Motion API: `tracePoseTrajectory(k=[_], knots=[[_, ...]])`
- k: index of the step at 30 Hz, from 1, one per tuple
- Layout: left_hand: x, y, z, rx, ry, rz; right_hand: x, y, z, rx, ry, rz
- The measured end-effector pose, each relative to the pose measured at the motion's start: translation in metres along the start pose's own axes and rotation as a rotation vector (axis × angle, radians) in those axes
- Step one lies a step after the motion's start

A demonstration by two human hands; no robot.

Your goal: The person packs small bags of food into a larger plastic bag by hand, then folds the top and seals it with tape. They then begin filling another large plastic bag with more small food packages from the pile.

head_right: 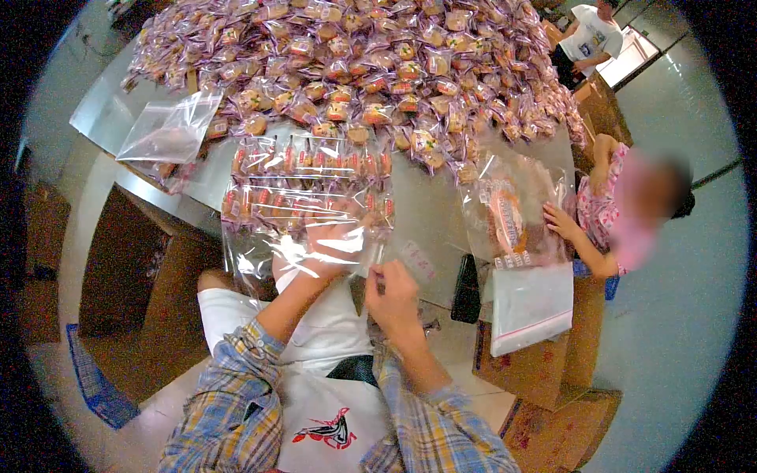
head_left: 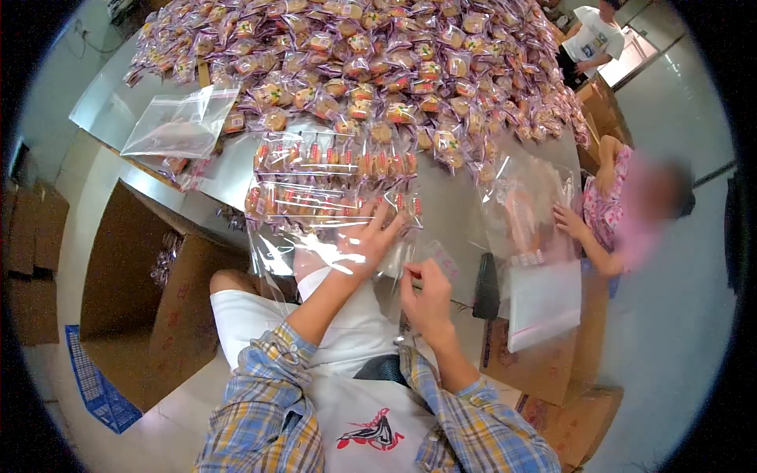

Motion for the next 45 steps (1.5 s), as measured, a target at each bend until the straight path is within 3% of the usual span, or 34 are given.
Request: tracePoseTrajectory(k=[8,11,15,16,18,19,26,28,30,34,38,40,45], knots=[[0.000,0.003,0.009,0.024,-0.094,0.041,-0.019,-0.028,0.005,0.086,-0.127,-0.044],[0.002,0.013,0.013,-0.078,-0.127,0.035,-0.047,-0.019,-0.016,-0.006,-0.385,-0.112],[-0.008,-0.010,0.010,-0.162,-0.052,-0.067,-0.058,0.037,-0.007,-0.431,-0.088,0.192],[-0.012,-0.032,0.002,-0.083,0.054,0.038,-0.055,0.042,-0.006,-0.425,-0.125,0.106],[-0.035,-0.027,-0.015,-0.148,0.100,-0.015,-0.048,0.057,-0.004,-0.411,-0.199,-0.058],[-0.050,-0.026,-0.022,-0.220,-0.009,-0.045,-0.051,0.062,-0.001,-0.480,-0.203,-0.081],[-0.091,-0.040,-0.022,-0.157,0.016,0.096,-0.037,0.117,0.049,-0.409,-0.325,-0.344],[-0.102,-0.060,-0.018,-0.040,-0.062,-0.024,-0.034,0.125,0.063,-0.369,-0.363,-0.360],[-0.104,-0.049,-0.021,-0.087,-0.076,-0.014,-0.024,0.136,0.072,-0.396,-0.356,-0.361],[-0.114,-0.028,-0.029,-0.009,-0.173,0.034,-0.022,0.125,0.082,-0.245,-0.314,-0.234],[-0.112,-0.027,-0.032,0.082,-0.196,0.103,-0.013,0.131,0.077,-0.150,-0.444,-0.373],[-0.109,-0.032,-0.032,0.156,-0.202,0.112,-0.013,0.130,0.079,-0.121,-0.407,-0.361],[-0.102,-0.029,-0.028,0.061,-0.229,0.140,-0.015,0.138,0.080,-0.140,-0.385,-0.443]])
Point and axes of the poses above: each hand's wrist, its own z-axis towards the middle knuckle, its own y-axis out of the palm, x = y × z, the point moved 10 cm from there along z, towards the middle knuckle, and after that the axes turned 10 degrees about z, right-handed, at the moved point
